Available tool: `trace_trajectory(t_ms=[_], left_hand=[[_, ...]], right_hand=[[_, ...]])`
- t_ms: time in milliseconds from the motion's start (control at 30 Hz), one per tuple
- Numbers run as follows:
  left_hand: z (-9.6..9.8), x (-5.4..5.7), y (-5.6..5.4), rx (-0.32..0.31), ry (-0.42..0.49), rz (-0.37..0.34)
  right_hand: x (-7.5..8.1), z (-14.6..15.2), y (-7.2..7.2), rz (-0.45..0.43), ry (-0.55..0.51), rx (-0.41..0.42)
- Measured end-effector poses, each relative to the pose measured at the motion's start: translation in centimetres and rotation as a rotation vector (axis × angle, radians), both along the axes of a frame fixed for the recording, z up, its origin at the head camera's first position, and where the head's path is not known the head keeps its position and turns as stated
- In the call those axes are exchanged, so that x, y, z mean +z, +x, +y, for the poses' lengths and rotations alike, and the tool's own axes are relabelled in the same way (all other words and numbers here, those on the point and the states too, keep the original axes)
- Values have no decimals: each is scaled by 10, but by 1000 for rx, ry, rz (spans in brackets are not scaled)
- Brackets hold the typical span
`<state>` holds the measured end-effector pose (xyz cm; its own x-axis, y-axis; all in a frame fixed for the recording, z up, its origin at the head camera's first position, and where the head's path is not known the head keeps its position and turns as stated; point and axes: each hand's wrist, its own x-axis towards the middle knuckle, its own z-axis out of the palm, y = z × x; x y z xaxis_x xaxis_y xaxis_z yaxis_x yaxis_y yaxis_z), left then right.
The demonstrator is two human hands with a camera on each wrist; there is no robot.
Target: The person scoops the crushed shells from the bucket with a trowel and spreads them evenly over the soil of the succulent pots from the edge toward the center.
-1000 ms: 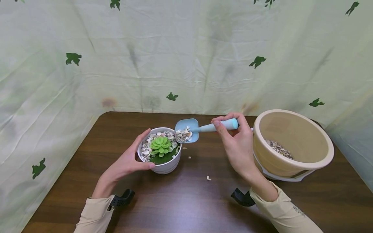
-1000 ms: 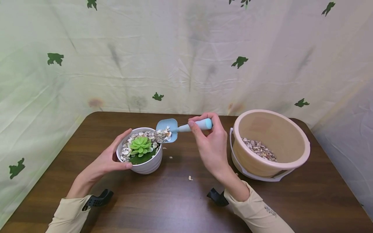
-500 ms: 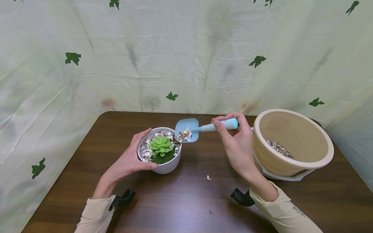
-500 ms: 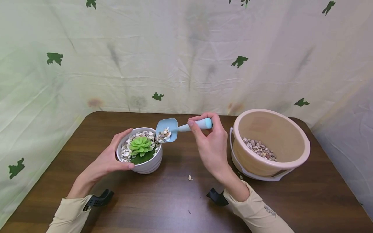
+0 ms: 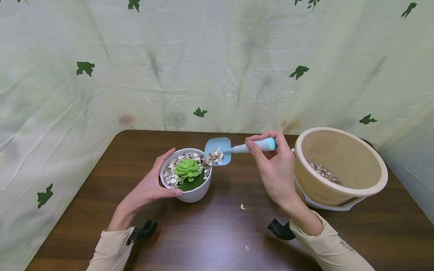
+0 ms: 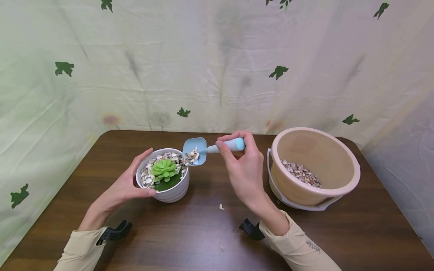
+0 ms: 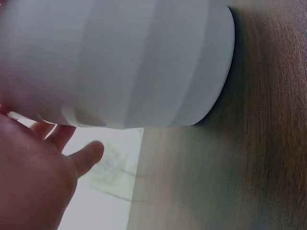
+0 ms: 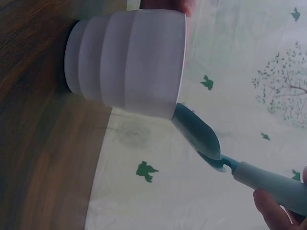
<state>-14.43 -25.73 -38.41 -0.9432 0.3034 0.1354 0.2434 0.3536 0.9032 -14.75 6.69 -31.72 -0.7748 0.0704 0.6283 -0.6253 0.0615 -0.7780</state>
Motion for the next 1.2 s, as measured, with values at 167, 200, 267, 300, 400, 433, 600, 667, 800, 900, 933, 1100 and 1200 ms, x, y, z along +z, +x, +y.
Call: trace_trajectory(t_ms=[167,200,267,300,400,433,600,667,800,900,933,1100,1200], left_hand=[[3,1,1,16,-76,50],[3,1,1,16,-82,44],[2,2,2,4,-70,19],[2,2,2,-4,-56,2],[-1,2,3,-25,-6,-51],[-2,2,3,-32,13,-63],[-3,3,2,-25,34,-65],[-3,4,2,-18,19,-51],[-3,3,2,-15,-25,-20],[-3,3,1,-20,-46,2],[-2,3,1,-22,-50,8],[-2,3,1,-21,-64,17],[-2,4,2,-15,-69,14]], right_hand=[[0,-1,0,3,10,-4],[0,-1,0,1,8,-2],[0,-1,0,-2,4,1],[0,-1,0,-1,6,2],[0,-2,0,9,17,-2],[0,-2,0,13,20,-1],[0,-3,0,14,18,3],[0,-4,0,15,16,2],[0,-5,0,35,29,-10],[0,-5,-1,52,40,-20],[0,-5,-2,56,39,-20],[-1,-5,-4,60,18,-6],[-2,-5,-5,55,4,-1]])
